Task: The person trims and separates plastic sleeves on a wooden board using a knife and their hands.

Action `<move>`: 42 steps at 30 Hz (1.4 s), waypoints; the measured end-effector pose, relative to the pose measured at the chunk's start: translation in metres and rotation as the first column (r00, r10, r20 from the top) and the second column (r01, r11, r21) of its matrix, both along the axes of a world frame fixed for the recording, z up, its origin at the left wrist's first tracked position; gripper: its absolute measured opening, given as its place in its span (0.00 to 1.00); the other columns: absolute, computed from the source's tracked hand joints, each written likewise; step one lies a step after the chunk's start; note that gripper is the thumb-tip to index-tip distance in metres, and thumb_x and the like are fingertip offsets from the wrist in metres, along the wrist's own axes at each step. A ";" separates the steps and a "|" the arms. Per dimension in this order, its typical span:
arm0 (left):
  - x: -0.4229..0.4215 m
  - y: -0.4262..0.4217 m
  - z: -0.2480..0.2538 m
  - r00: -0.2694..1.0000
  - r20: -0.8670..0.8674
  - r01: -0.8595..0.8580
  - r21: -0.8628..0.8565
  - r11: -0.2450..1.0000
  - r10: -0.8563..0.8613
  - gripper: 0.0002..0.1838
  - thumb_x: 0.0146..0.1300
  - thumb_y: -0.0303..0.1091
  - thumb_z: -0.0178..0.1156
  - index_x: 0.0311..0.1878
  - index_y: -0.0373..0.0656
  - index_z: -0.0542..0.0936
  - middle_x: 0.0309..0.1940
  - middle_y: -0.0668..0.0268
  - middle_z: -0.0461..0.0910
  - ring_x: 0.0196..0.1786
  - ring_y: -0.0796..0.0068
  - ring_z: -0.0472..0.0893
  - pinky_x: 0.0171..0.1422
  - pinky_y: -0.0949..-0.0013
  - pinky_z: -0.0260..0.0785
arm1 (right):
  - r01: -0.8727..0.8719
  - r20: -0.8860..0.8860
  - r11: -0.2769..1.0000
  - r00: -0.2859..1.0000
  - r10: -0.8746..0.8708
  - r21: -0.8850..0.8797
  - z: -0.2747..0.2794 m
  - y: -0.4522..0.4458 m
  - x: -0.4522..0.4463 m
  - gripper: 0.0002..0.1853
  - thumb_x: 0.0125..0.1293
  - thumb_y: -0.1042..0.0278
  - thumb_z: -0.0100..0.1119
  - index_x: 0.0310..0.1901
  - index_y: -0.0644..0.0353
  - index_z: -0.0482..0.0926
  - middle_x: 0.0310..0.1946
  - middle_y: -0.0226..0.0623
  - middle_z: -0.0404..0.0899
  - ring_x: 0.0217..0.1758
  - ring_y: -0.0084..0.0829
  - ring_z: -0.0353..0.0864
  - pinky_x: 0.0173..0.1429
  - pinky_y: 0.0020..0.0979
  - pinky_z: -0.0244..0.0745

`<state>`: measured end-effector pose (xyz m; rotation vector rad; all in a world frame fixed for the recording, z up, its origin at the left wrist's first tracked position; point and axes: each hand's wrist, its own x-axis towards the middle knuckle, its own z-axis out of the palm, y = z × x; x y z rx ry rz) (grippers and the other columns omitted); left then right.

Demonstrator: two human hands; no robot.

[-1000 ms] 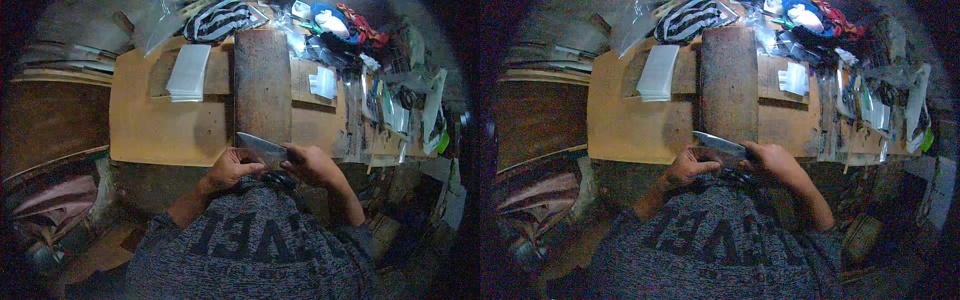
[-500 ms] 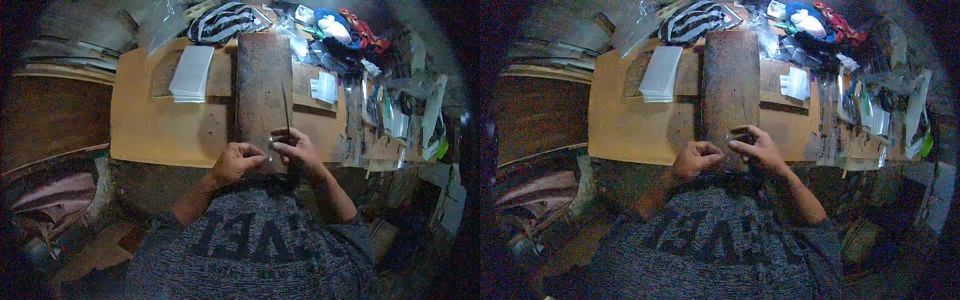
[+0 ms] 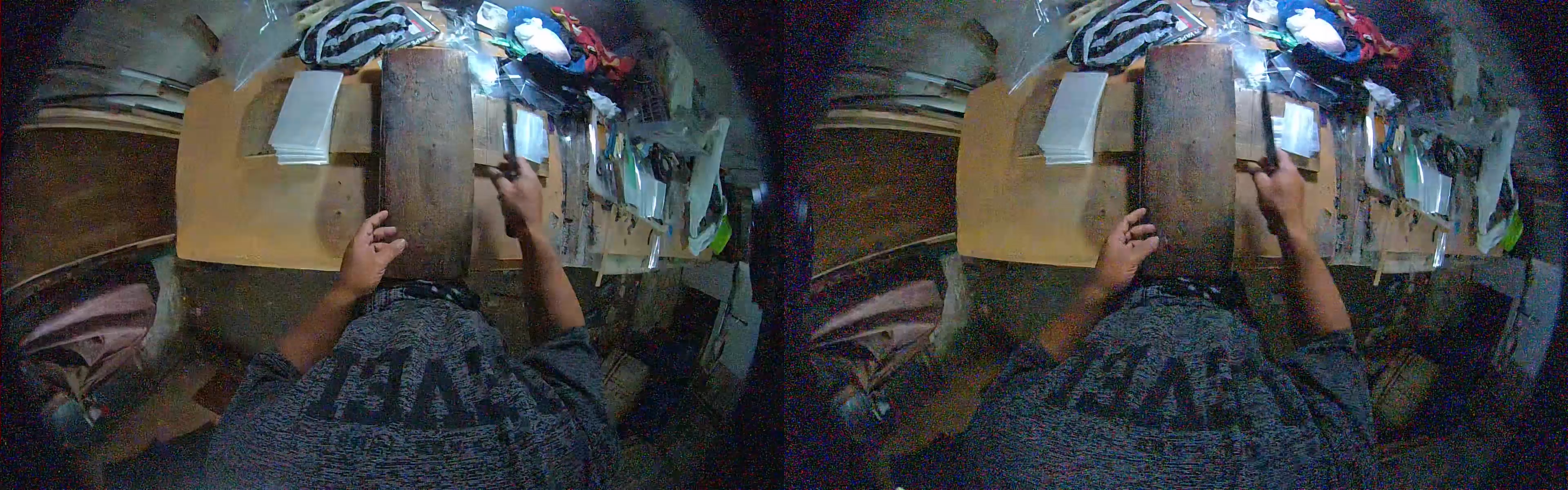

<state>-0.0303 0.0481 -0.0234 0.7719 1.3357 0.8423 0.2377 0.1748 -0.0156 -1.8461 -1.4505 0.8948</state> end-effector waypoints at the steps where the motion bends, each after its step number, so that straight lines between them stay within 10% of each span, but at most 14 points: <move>1: -0.002 -0.002 -0.002 1.000 0.022 -0.022 -0.015 1.000 0.022 0.35 0.60 0.31 0.64 0.67 0.36 0.58 0.53 0.52 0.72 0.42 0.77 0.77 0.49 0.73 0.72 | 0.014 -0.043 0.999 0.999 -0.012 0.038 0.009 -0.009 0.005 0.17 0.53 0.63 0.67 0.42 0.61 0.77 0.33 0.43 0.82 0.35 0.36 0.82 0.40 0.35 0.74; 8: -0.001 -0.002 0.001 0.999 0.048 0.001 -0.041 0.999 0.001 0.29 0.61 0.30 0.62 0.64 0.35 0.63 0.49 0.60 0.75 0.43 0.78 0.78 0.49 0.74 0.72 | -0.007 0.445 0.999 0.895 0.025 -0.042 -0.070 -0.053 0.072 0.25 0.46 0.54 0.74 0.39 0.62 0.75 0.29 0.43 0.78 0.31 0.44 0.78 0.37 0.41 0.73; 15: 0.011 0.003 0.011 0.995 0.085 0.049 -0.055 0.997 -0.045 0.24 0.63 0.29 0.60 0.61 0.36 0.68 0.47 0.61 0.76 0.45 0.78 0.78 0.51 0.74 0.72 | 0.057 0.533 0.998 0.845 -0.043 -0.010 -0.075 -0.067 0.057 0.22 0.48 0.57 0.73 0.39 0.64 0.77 0.27 0.45 0.80 0.31 0.46 0.80 0.36 0.41 0.74; 24: 0.014 0.002 0.016 0.989 0.012 0.149 0.024 0.988 -0.150 0.20 0.63 0.30 0.60 0.57 0.37 0.71 0.46 0.63 0.77 0.47 0.78 0.77 0.52 0.73 0.72 | 0.009 0.264 0.992 0.964 0.024 -0.126 -0.076 -0.061 0.060 0.18 0.50 0.59 0.70 0.38 0.61 0.78 0.23 0.46 0.79 0.30 0.48 0.80 0.34 0.43 0.73; 33: 0.021 0.014 0.052 0.967 -0.045 0.251 0.049 0.967 -0.249 0.22 0.64 0.31 0.59 0.60 0.37 0.69 0.49 0.64 0.76 0.52 0.77 0.75 0.58 0.72 0.68 | -0.079 -0.384 0.947 0.922 -0.049 -0.312 0.050 -0.082 0.034 0.09 0.58 0.67 0.65 0.31 0.58 0.73 0.19 0.23 0.69 0.22 0.16 0.70 0.26 0.23 0.65; 39: 0.038 0.024 0.069 0.947 0.076 0.307 0.078 0.948 -0.313 0.27 0.65 0.33 0.59 0.64 0.37 0.64 0.57 0.60 0.71 0.55 0.77 0.73 0.57 0.72 0.69 | -0.298 -0.596 0.931 0.795 0.118 -0.213 0.079 -0.093 -0.001 0.09 0.58 0.71 0.66 0.32 0.58 0.73 0.23 0.23 0.73 0.25 0.15 0.69 0.28 0.20 0.63; 42: 0.038 0.024 0.076 0.906 0.405 0.179 -0.108 0.978 -0.121 0.21 0.65 0.34 0.58 0.59 0.36 0.71 0.50 0.63 0.78 0.52 0.73 0.77 0.58 0.70 0.70 | -0.356 -0.599 0.906 0.785 0.157 -0.230 0.081 -0.094 -0.014 0.09 0.58 0.72 0.66 0.34 0.59 0.74 0.24 0.24 0.75 0.28 0.15 0.72 0.31 0.20 0.66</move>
